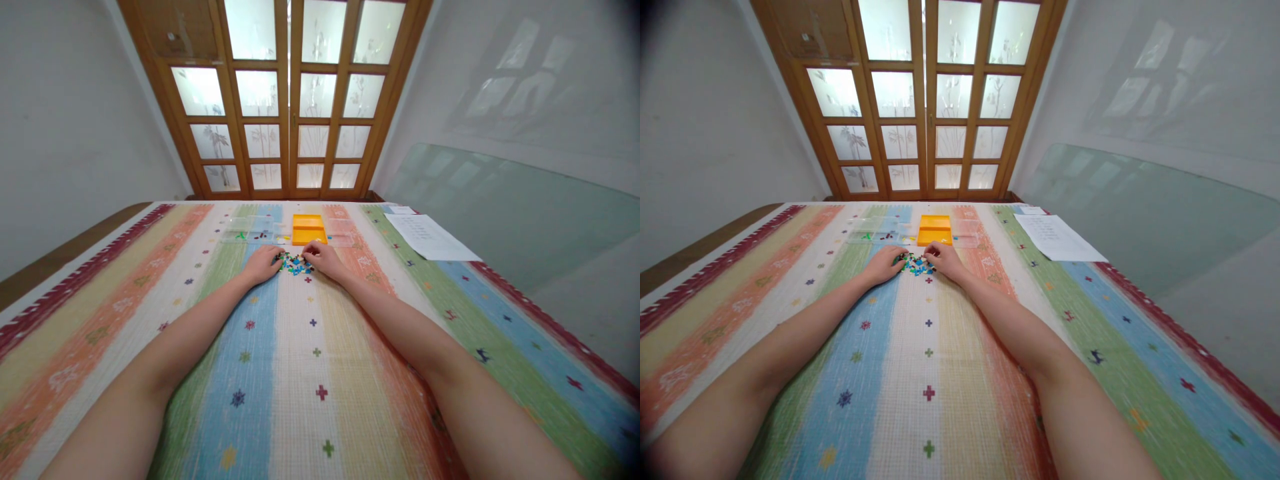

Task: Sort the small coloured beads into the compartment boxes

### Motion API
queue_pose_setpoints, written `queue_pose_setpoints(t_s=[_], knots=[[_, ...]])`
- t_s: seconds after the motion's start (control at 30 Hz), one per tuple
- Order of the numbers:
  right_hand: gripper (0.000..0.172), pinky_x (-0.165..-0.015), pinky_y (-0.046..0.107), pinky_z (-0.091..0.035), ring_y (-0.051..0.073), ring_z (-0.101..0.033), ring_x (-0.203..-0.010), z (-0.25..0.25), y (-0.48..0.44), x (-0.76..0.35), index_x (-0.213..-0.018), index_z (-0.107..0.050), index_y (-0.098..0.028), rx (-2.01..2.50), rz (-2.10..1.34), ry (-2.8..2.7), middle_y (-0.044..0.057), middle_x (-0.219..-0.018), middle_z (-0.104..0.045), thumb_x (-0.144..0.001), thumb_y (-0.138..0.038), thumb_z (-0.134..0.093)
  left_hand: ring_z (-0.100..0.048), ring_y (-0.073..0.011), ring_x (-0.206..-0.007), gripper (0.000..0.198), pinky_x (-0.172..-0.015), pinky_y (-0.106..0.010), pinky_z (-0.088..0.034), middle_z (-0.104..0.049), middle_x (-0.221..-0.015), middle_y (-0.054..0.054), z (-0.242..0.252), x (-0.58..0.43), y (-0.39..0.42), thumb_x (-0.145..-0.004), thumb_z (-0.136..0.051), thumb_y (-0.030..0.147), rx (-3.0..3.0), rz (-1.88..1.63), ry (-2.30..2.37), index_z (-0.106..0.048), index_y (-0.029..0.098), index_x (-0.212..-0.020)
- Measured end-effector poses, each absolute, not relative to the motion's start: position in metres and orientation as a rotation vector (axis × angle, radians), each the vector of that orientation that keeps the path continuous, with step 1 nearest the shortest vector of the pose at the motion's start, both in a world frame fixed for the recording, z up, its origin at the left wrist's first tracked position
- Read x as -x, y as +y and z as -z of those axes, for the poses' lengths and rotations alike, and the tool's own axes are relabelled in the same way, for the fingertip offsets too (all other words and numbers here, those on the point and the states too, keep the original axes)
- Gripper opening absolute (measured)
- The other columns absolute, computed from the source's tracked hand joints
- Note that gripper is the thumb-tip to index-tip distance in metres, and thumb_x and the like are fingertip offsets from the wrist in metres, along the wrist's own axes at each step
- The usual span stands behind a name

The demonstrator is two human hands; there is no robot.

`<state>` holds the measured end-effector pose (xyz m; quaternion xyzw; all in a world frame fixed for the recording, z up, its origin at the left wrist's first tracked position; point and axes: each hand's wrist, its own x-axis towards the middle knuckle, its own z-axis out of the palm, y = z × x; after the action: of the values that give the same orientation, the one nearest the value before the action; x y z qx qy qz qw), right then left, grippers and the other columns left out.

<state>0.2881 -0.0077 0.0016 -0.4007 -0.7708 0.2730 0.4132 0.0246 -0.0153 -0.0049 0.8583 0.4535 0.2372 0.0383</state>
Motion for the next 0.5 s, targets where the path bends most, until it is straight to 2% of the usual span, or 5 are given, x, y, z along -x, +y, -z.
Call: queue_pose_setpoints(t_s=[0.23,0.37,0.5], knots=[[0.014,-0.074,0.030,-0.051,0.018,-0.064,-0.078,-0.009,-0.006,-0.288,-0.088,-0.067,-0.021,0.974,-0.833,-1.799,0.002,-0.085,-0.070,-0.084,-0.034,-0.066,-0.052,-0.0269,-0.143,0.046,-0.123,-0.046,-0.037,-0.061,-0.151,-0.010,0.004,-0.027,-0.018,-0.105,-0.050,0.044,-2.717,-0.615,1.175,-0.062,0.024,-0.145],[0.017,-0.074,0.030,-0.051,0.018,-0.063,-0.078,-0.013,-0.004,-0.287,-0.089,-0.069,-0.020,1.000,-0.857,-1.782,0.003,-0.087,-0.071,-0.084,-0.036,-0.066,-0.056,-0.0269,-0.137,0.044,-0.120,-0.045,-0.041,-0.065,-0.145,-0.011,0.006,-0.027,-0.017,-0.104,-0.052,0.042,-2.695,-0.655,1.220,-0.064,0.022,-0.142],[0.014,-0.079,0.032,-0.051,0.020,-0.065,-0.084,-0.025,0.005,-0.282,-0.089,-0.070,-0.019,1.050,-0.722,-1.835,0.005,-0.091,-0.074,-0.084,-0.030,-0.063,-0.060,-0.0270,-0.131,0.040,-0.117,-0.045,-0.044,-0.068,-0.139,-0.011,0.006,-0.027,-0.017,-0.102,-0.054,0.037,-2.683,-0.708,1.224,-0.068,0.021,-0.136]])
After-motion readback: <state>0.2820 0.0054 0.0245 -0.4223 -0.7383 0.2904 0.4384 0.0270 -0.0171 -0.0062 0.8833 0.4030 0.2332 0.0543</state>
